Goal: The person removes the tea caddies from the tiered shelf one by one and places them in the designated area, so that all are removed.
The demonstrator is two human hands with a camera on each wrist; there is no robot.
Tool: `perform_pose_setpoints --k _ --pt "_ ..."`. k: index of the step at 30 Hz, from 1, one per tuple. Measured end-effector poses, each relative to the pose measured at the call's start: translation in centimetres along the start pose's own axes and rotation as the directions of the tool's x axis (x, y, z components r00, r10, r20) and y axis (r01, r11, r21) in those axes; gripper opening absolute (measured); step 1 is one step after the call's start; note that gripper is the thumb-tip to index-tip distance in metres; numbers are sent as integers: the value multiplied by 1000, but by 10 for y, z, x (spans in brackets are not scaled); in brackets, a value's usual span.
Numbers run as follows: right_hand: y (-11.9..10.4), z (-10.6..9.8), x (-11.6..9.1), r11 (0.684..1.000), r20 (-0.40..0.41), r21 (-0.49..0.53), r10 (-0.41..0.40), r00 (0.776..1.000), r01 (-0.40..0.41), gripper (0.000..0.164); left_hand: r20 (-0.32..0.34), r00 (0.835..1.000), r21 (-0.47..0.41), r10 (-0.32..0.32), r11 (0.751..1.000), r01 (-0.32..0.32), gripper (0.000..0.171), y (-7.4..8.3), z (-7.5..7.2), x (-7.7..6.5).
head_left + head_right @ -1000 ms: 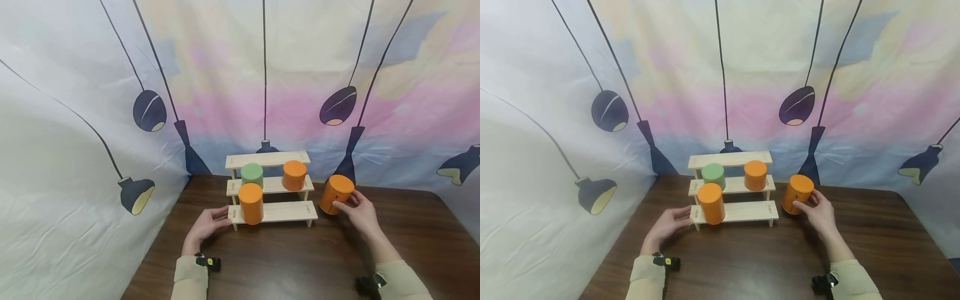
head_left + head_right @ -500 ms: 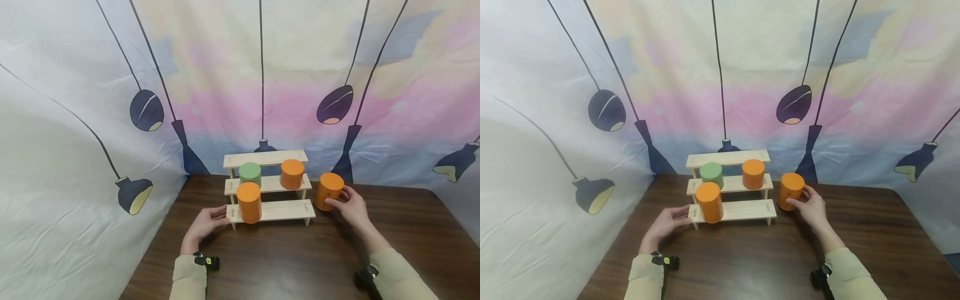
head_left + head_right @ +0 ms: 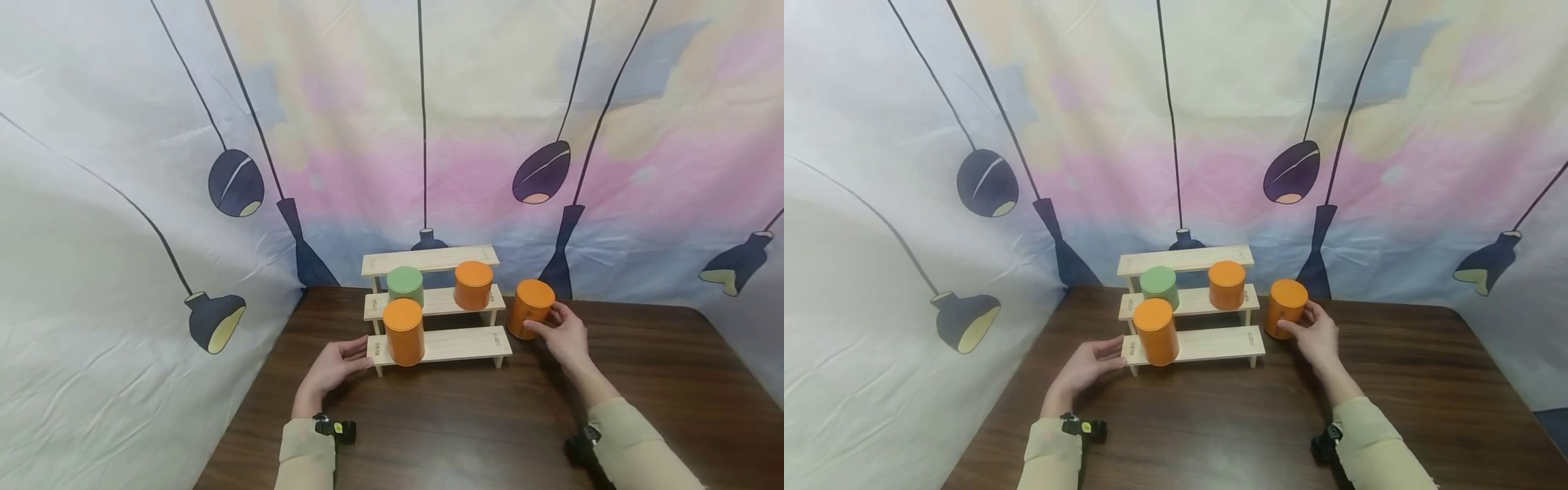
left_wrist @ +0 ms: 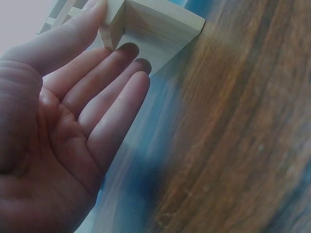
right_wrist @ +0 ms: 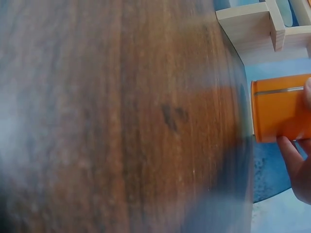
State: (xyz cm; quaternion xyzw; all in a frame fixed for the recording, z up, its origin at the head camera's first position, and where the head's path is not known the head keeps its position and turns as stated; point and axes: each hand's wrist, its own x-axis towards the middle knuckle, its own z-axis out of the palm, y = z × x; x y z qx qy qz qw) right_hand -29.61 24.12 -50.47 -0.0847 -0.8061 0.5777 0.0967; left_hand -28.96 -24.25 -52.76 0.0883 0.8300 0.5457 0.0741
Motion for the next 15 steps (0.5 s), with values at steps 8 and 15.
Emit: perform_pose_setpoints --k 8,15 --pt "1 3 2 1000 -16 15 10 1000 -10 80 -7 1000 -3 -6 1000 6 63 1 0 -2" --pt "1 4 3 1000 -25 6 12 1000 -12 81 -10 1000 -27 -6 1000 6 61 1 1 -2"
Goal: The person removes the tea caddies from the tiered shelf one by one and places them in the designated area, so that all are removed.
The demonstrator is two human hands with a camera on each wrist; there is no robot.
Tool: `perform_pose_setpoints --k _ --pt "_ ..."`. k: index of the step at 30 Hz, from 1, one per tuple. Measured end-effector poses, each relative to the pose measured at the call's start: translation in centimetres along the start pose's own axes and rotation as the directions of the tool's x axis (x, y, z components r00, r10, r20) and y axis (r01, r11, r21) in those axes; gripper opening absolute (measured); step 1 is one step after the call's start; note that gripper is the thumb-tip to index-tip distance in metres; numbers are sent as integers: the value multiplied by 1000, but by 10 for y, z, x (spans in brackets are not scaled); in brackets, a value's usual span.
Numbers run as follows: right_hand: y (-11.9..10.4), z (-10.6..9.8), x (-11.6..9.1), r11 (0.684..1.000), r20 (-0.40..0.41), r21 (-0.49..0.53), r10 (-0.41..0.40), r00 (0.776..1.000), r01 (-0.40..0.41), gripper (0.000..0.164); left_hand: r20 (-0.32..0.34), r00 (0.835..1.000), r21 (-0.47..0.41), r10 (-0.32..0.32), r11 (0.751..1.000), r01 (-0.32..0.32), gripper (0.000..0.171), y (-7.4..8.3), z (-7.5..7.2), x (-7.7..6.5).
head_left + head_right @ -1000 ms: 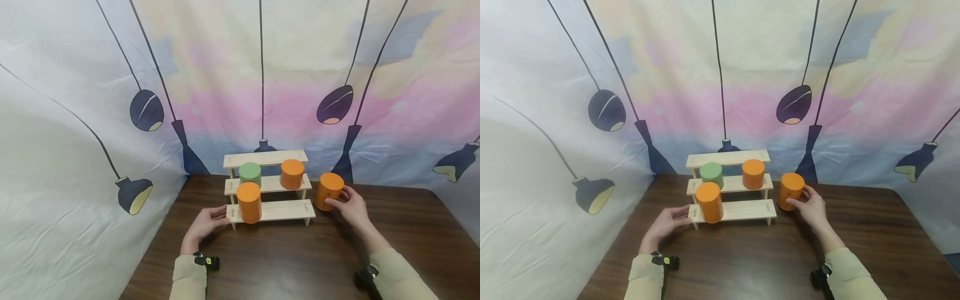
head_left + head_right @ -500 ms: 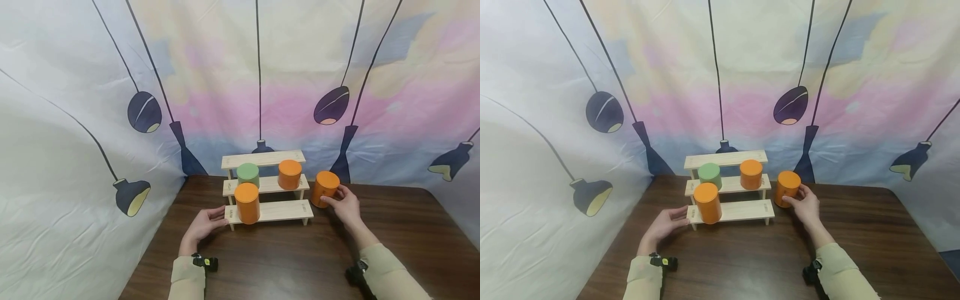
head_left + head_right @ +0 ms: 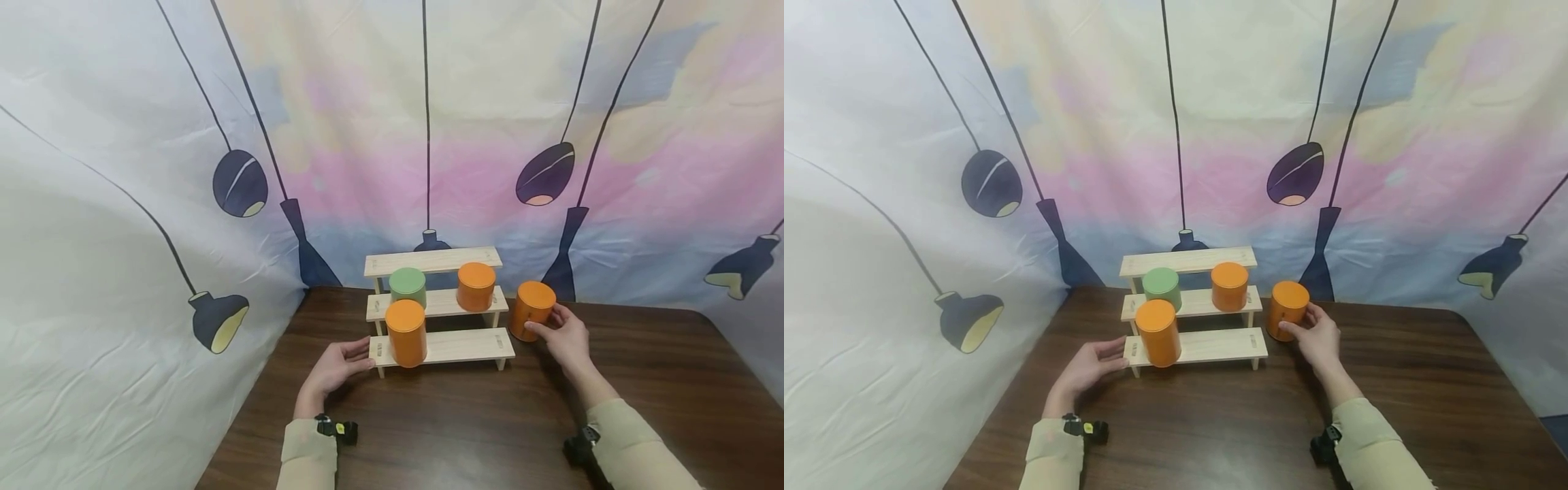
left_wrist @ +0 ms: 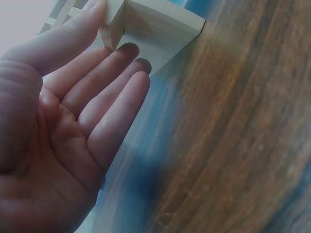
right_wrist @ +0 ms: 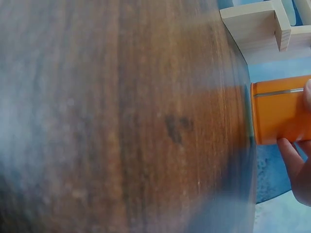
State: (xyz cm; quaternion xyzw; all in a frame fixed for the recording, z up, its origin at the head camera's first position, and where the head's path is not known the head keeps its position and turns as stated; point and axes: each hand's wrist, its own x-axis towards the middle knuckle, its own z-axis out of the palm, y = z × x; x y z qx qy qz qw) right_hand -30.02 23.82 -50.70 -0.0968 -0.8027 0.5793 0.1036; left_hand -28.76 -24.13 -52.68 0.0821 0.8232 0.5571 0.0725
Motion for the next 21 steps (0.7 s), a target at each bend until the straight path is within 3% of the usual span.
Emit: perform_pose_setpoints --k 21 --pt "6 5 3 998 -16 -63 -17 1000 16 79 11 1000 -5 25 1000 -25 62 -1 0 0"
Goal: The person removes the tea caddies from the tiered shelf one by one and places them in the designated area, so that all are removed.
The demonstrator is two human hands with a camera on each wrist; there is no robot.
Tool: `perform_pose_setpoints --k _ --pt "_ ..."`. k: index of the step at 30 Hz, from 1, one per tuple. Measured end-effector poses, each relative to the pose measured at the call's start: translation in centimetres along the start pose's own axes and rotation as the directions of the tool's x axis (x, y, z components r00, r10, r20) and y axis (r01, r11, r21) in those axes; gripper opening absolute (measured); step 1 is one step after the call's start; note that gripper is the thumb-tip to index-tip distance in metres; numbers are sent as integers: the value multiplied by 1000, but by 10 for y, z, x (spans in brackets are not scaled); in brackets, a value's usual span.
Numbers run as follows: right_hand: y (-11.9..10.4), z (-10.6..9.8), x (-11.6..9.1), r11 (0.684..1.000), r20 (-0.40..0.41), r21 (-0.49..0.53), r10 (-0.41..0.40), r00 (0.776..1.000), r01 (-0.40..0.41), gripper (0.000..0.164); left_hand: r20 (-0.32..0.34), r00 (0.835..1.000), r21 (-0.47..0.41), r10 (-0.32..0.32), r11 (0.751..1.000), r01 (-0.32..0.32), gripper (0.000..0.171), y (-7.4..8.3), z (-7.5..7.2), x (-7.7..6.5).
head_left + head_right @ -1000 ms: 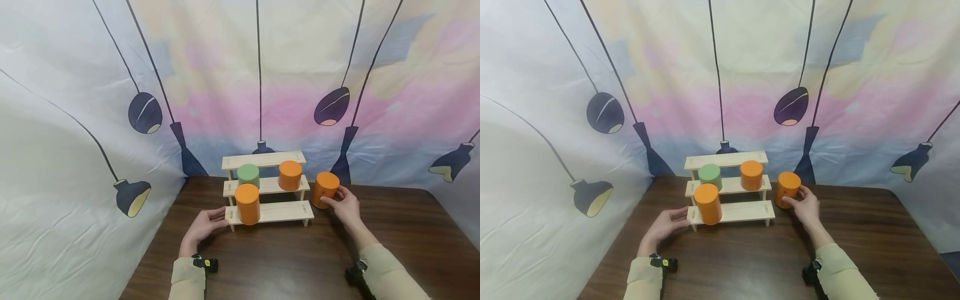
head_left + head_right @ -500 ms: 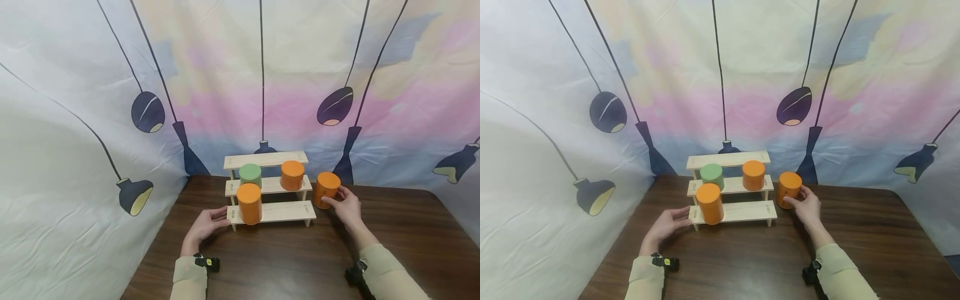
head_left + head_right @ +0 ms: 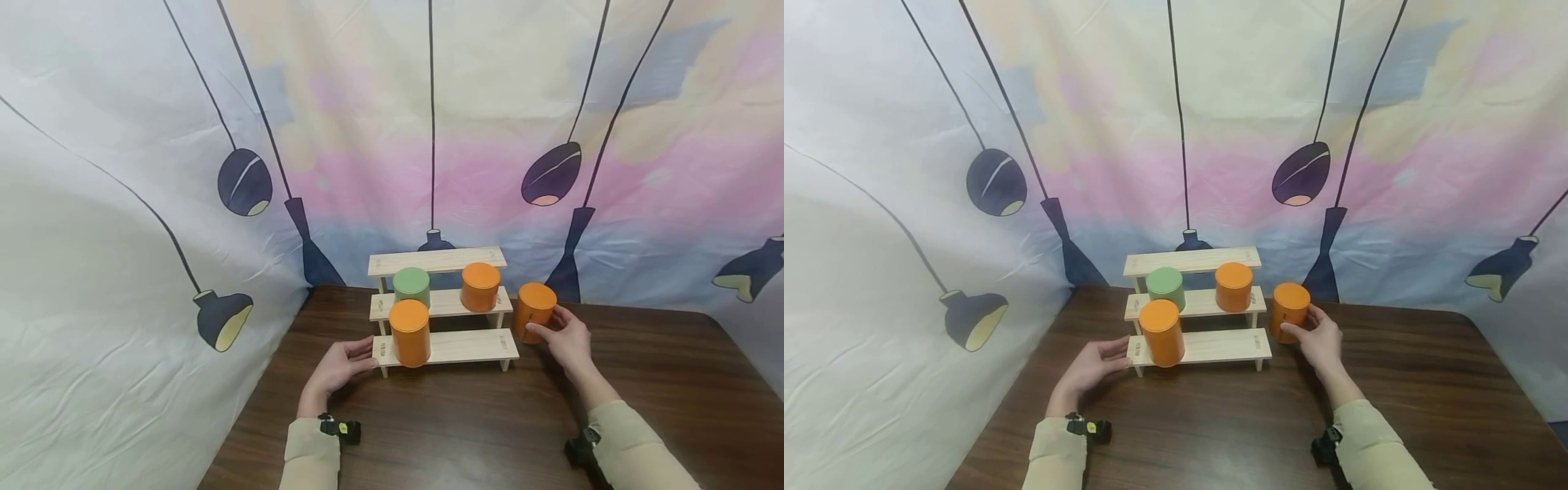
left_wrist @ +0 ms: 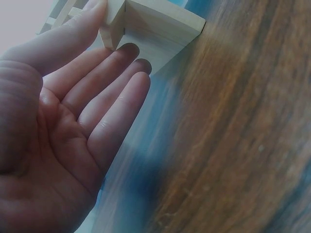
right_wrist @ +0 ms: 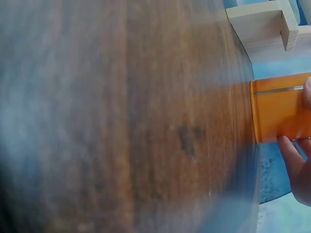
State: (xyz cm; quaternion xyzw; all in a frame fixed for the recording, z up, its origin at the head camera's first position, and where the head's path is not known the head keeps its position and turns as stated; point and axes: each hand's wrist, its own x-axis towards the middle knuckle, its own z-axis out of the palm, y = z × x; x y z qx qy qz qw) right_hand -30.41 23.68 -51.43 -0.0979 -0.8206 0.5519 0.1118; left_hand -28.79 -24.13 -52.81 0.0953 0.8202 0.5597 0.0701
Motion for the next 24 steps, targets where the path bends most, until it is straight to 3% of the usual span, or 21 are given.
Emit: perform_pose_setpoints --k 24 --pt "1 -2 0 1000 50 14 7 999 -8 89 -10 1000 0 -21 1000 21 60 1 0 0"
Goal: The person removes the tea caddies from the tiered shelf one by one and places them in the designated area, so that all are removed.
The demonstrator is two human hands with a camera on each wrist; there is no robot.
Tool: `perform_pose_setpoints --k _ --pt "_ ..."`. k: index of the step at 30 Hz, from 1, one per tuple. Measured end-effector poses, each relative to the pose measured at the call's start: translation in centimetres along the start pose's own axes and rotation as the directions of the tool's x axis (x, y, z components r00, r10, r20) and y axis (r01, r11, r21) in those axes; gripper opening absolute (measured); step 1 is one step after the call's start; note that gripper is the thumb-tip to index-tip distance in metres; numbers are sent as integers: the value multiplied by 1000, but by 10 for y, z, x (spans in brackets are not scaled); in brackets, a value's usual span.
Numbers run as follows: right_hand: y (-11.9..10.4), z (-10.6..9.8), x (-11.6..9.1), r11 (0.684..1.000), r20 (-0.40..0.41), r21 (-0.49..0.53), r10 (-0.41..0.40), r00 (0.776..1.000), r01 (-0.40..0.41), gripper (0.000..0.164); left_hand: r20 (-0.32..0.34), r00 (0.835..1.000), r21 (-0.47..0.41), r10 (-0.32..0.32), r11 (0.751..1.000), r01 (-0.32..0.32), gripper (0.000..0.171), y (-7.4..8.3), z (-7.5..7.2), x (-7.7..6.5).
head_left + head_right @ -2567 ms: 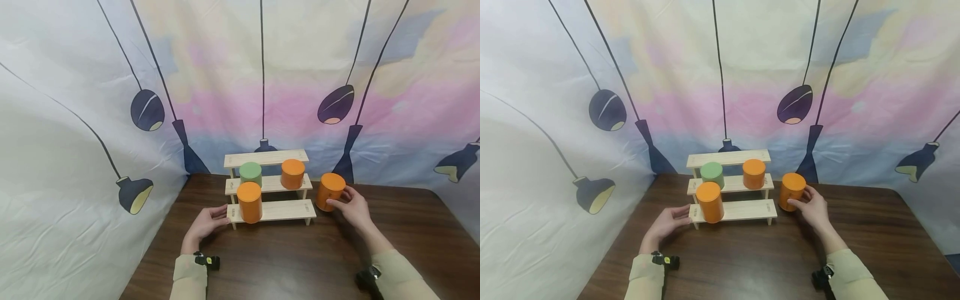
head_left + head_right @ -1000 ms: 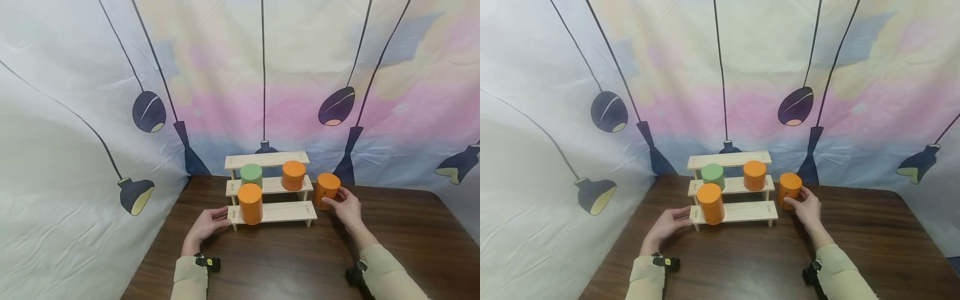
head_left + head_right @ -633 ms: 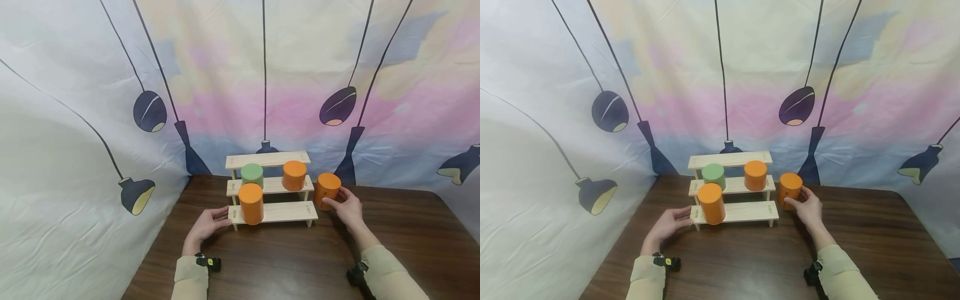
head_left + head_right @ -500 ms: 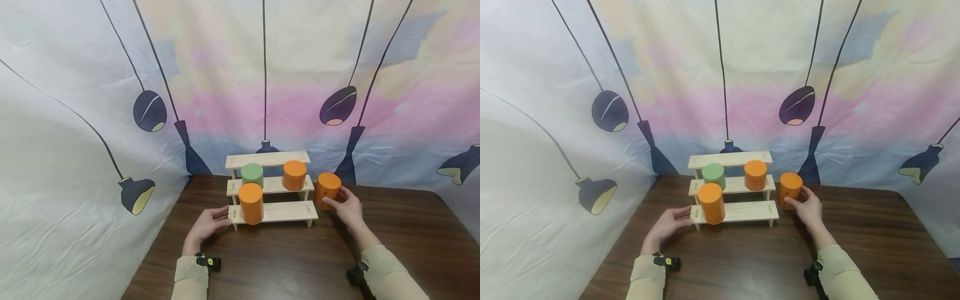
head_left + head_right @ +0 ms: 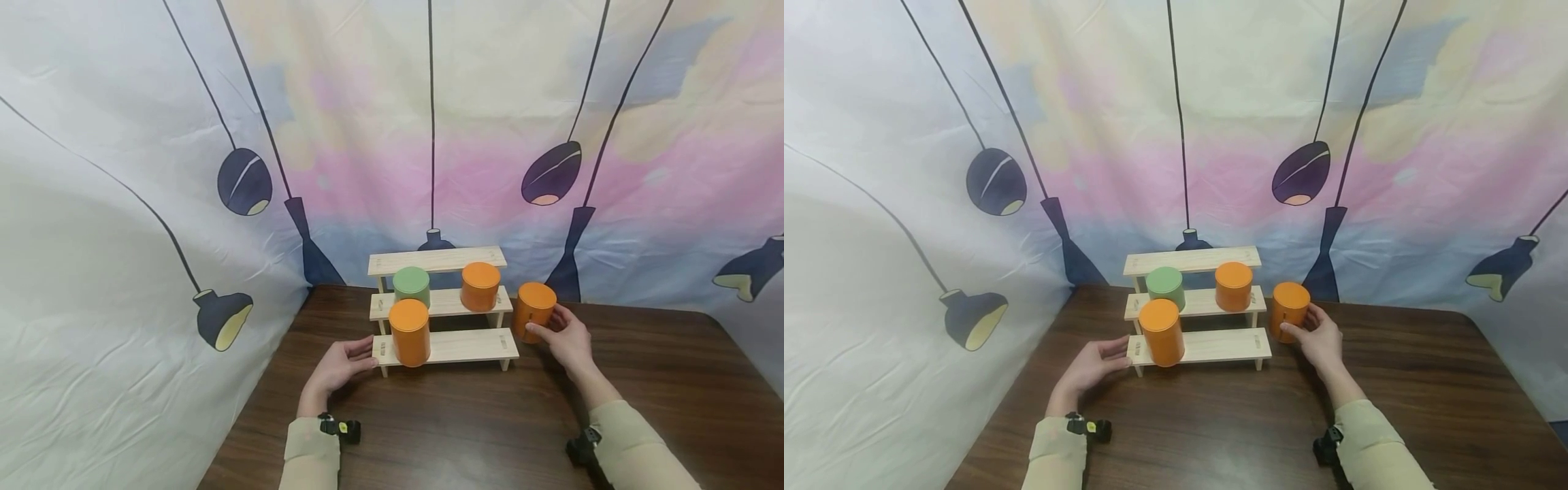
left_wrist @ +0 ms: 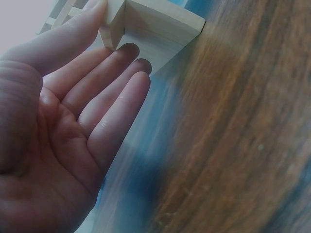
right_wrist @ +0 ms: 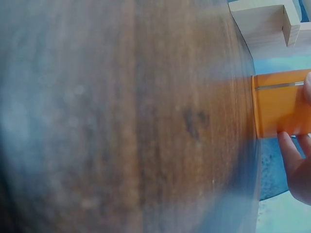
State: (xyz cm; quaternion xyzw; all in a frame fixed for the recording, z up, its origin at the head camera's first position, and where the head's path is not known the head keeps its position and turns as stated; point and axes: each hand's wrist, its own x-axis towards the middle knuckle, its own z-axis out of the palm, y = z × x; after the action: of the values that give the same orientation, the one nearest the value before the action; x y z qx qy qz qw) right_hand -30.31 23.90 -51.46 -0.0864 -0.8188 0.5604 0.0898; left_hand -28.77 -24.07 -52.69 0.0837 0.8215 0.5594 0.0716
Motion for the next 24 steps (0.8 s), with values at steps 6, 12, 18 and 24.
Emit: perform_pose_setpoints --k 6,12,18,24 --pt "-1 -1 -1 1000 9 9 -2 1000 2 89 -1 1000 -16 -8 1000 8 59 1 0 -1" --pt "1 -2 -2 998 38 -41 -36 999 37 96 0 1000 -19 -8 1000 8 59 1 0 -2" --pt "4 -3 -1 996 54 -75 -40 998 44 103 -4 1000 -10 -10 1000 9 58 2 0 -2" --pt "2 -6 -3 999 56 -45 -25 998 27 103 -3 1000 -9 -16 1000 16 58 2 0 -1"
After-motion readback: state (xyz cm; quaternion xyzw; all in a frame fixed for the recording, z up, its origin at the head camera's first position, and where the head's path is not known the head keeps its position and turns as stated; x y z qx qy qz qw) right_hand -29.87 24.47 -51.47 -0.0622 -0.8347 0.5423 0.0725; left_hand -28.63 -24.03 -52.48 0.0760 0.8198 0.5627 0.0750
